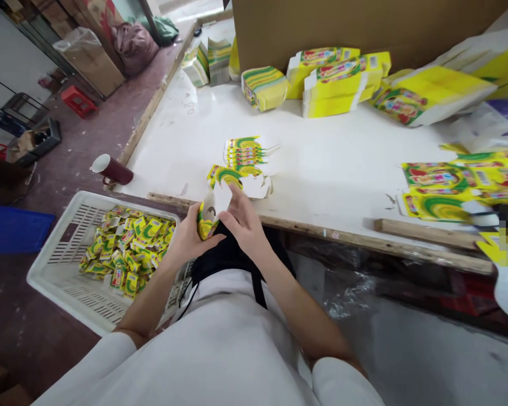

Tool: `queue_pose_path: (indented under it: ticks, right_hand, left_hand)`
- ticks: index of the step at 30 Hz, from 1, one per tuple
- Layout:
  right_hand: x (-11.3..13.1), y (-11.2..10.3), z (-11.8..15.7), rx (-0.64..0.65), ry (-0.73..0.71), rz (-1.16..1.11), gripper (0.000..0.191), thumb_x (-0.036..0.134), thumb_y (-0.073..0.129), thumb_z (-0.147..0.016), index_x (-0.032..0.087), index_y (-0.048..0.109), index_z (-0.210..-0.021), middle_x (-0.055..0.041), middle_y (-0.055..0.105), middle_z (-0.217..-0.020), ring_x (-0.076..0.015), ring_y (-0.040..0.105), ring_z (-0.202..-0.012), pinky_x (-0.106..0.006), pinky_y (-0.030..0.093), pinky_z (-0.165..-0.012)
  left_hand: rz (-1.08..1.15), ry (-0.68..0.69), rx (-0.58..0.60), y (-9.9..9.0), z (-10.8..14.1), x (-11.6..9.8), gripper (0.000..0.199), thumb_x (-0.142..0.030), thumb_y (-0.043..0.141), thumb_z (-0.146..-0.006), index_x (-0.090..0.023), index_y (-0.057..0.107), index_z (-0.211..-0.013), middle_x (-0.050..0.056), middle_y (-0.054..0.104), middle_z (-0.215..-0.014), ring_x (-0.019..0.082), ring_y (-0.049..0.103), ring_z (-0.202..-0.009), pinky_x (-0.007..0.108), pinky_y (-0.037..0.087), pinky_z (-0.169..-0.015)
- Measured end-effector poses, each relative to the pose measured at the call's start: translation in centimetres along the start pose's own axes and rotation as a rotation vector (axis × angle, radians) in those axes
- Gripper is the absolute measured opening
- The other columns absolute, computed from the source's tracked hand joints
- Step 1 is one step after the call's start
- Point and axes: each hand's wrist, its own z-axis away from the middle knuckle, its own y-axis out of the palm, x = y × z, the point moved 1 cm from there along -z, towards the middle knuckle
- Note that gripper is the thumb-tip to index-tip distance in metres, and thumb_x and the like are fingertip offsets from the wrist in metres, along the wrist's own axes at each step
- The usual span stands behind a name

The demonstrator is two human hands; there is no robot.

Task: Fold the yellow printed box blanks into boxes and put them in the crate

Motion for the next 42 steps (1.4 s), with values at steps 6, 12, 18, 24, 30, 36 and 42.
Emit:
queue_pose_path:
  ticks: [6,12,18,24,30,36,42]
  right_hand:
    - [0.1,0.8,-0.7,0.003,0.147,-0.222,0.042,0.042,0.057,-0.093,0.024,0.065,-0.13,-0.0062,0.07,-0.129,-0.0269,0.061,-0.127,-0.044,0.043,-0.116]
    - [-2.4,1.0,-0.7,0.158,0.328,-0.432,0.068,0.061,0.068,-0.084,0.024,0.058,-0.14,-0.0088,0.066,-0.138,-0.0285,0.06,-0.129,-0.046,0.046,-0.113]
    - [-2.3,0.9,0.3,0.233,0.0,-0.109,0.071,0.053,0.066,-0.089,0.029,0.045,-0.152,-0.0088,0.051,-0.154,-0.0294,0.044,-0.146,-0.048,0.035,-0.122]
    - [-2.3,0.4,0.3,0.105,-0.203,0.246,0.04,0.013,0.049,-0.096,0.03,0.071,-0.124,-0.0068,0.066,-0.138,-0.0219,0.064,-0.126,-0.042,0.051,-0.109]
    - [-2.3,0.5,0.2,0.279,-0.199,0.301,0.043,0.015,0.059,-0.093,0.026,0.065,-0.134,-0.0107,0.046,-0.157,-0.028,0.048,-0.144,-0.046,0.046,-0.115]
    - [-1.1,-1.4,-0.7,0.413,-0.172,0.271,0.034,0.015,0.066,-0.088,0.027,0.074,-0.119,-0.0088,0.049,-0.156,-0.0291,0.051,-0.141,-0.047,0.045,-0.115]
    - [-1.1,0.1,-0.6,0.223,-0.141,0.226,0.023,0.017,0.069,-0.086,0.024,0.079,-0.105,-0.0105,0.053,-0.152,-0.0296,0.051,-0.14,-0.047,0.042,-0.116]
  left_hand:
    - [-0.039,0.161,-0.07,1.8,0.4,0.9,0.077,-0.036,0.074,-0.078,-0.02,0.033,-0.142,0.015,0.061,-0.132,0.029,0.065,-0.119,0.04,0.055,-0.096]
    - [-0.014,0.334,-0.088,2.2,0.3,1.2,0.073,-0.029,0.073,-0.078,-0.023,0.034,-0.139,0.012,0.06,-0.127,0.026,0.064,-0.12,0.036,0.056,-0.094]
    - [0.078,0.24,-0.067,2.6,0.1,2.2,0.079,-0.027,0.073,-0.075,-0.022,0.025,-0.137,0.011,0.061,-0.116,0.019,0.069,-0.091,0.031,0.055,-0.075]
    - [0.004,0.065,-0.188,1.5,0.0,2.0,0.074,-0.018,0.071,-0.066,-0.021,0.034,-0.13,0.01,0.055,-0.118,0.023,0.064,-0.104,0.037,0.055,-0.087]
    - [-0.165,0.123,-0.161,-0.1,0.6,1.8,0.058,-0.019,0.075,-0.067,-0.021,0.053,-0.12,0.009,0.065,-0.114,0.025,0.064,-0.107,0.039,0.054,-0.094]
    - [-0.095,0.077,-0.15,-0.6,0.6,1.7,0.082,-0.02,0.079,-0.064,-0.021,0.042,-0.137,0.005,0.07,-0.11,0.021,0.07,-0.098,0.034,0.056,-0.09]
    - [-0.215,0.158,-0.207,-0.3,-0.1,0.9,0.075,-0.02,0.077,-0.067,-0.02,0.045,-0.134,0.009,0.068,-0.117,0.024,0.068,-0.108,0.038,0.054,-0.096]
